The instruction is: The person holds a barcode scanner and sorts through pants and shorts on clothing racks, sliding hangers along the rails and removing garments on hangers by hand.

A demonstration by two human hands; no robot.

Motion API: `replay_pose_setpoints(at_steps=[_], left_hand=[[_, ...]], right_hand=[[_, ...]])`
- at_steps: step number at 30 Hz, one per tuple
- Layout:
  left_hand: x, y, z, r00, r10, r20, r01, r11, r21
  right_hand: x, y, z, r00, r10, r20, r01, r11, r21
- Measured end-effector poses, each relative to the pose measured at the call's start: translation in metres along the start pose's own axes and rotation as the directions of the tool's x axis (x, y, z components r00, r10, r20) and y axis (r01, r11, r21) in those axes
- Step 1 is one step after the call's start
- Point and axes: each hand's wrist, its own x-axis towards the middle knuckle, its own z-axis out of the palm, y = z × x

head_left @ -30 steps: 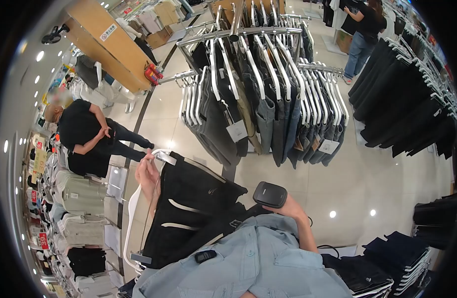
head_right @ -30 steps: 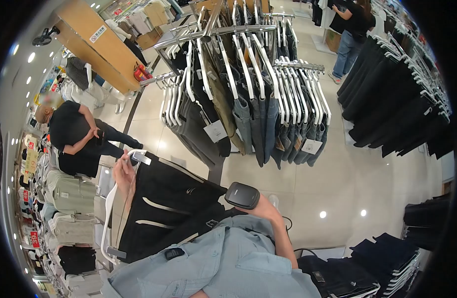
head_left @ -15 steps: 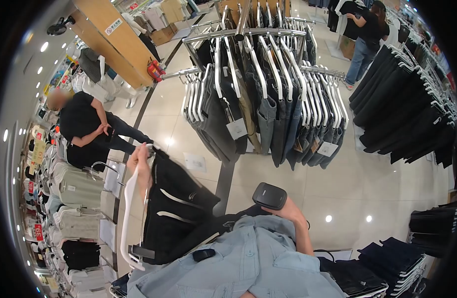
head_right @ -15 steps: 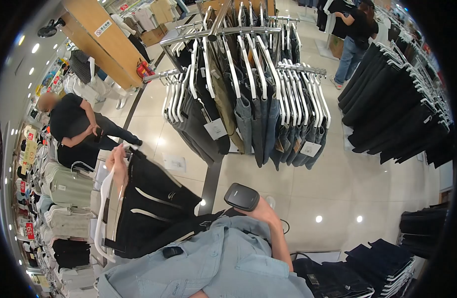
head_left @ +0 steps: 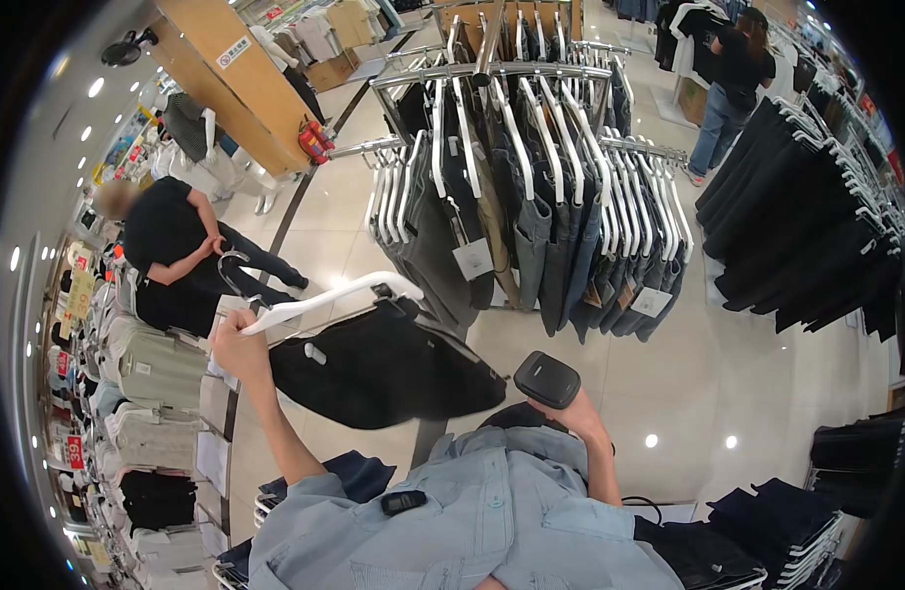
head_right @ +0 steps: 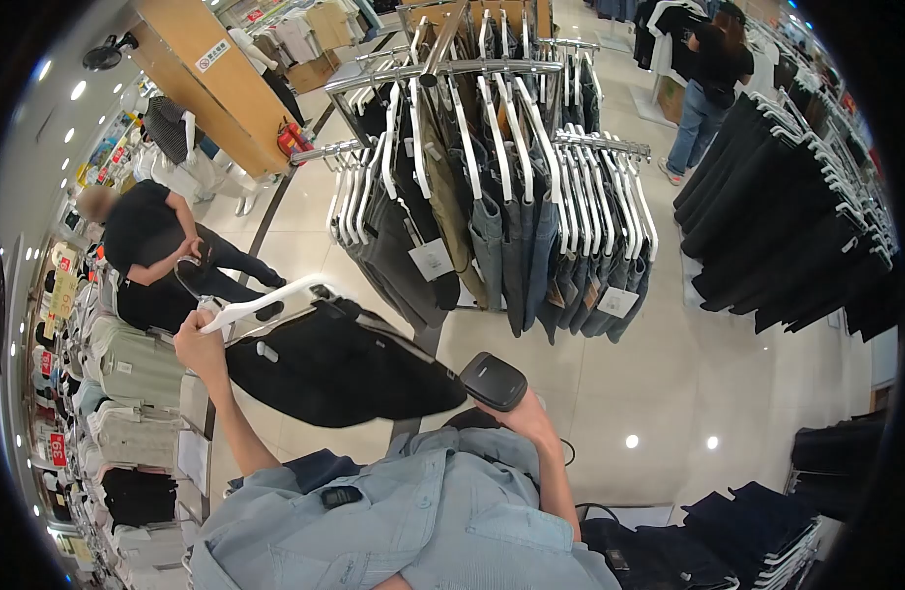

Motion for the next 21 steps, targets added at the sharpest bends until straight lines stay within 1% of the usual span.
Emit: replay_pose_setpoints(at_steps=[1, 2, 4, 8, 10, 11, 13, 17, 19, 20, 21], left_hand=[[-0.001, 0.001, -0.002, 1.0, -0.025, 0.017, 0.024, 0.998, 0.05], [-0.003, 0.0, -0.003, 0.999, -0.03, 0.017, 0.029, 0.998, 0.056], [-0.005, -0.003, -0.005, 0.998, -0.051, 0.045, 0.047, 0.994, 0.103], [-0.007, 0.0, -0.014, 0.994, -0.073, 0.085, 0.057, 0.982, 0.179], [-0.008, 0.004, -0.02, 0.992, -0.035, 0.122, 0.006, 0.973, 0.232], [-0.009, 0.005, -0.022, 0.992, -0.037, 0.122, 0.008, 0.972, 0.236], [-0.01, 0.006, -0.026, 0.972, -0.113, 0.207, 0.065, 0.972, 0.226], [-0.012, 0.009, -0.032, 0.957, -0.102, 0.27, 0.027, 0.964, 0.266], [-0.012, 0.013, -0.039, 0.911, -0.156, 0.382, 0.074, 0.973, 0.221], [-0.011, 0.018, -0.045, 0.91, -0.157, 0.383, 0.074, 0.972, 0.223], [-0.009, 0.024, -0.051, 0.871, -0.177, 0.459, 0.102, 0.978, 0.183]], right_hand=[[0.001, -0.001, 0.001, 1.0, 0.02, 0.003, -0.02, 1.0, 0.008], [0.004, 0.002, 0.002, 1.0, 0.021, 0.009, -0.021, 1.0, 0.004], [0.01, 0.01, 0.006, 0.985, -0.162, -0.052, 0.16, 0.987, -0.034], [0.016, 0.015, 0.01, 0.987, -0.157, -0.043, 0.153, 0.985, -0.084], [0.018, 0.017, 0.013, 0.984, -0.173, -0.043, 0.17, 0.983, -0.066], [0.018, 0.017, 0.015, 0.984, -0.171, -0.038, 0.169, 0.983, -0.067], [0.018, 0.018, 0.018, 0.982, -0.189, -0.025, 0.188, 0.982, -0.029], [0.013, 0.011, 0.022, 0.986, -0.164, -0.011, 0.164, 0.985, -0.046], [0.013, 0.012, 0.025, 0.974, -0.226, -0.019, 0.225, 0.974, -0.04], [0.013, 0.013, 0.026, 0.974, -0.224, -0.017, 0.223, 0.974, -0.04], [0.014, 0.013, 0.027, 0.972, -0.236, -0.013, 0.235, 0.971, -0.042]])
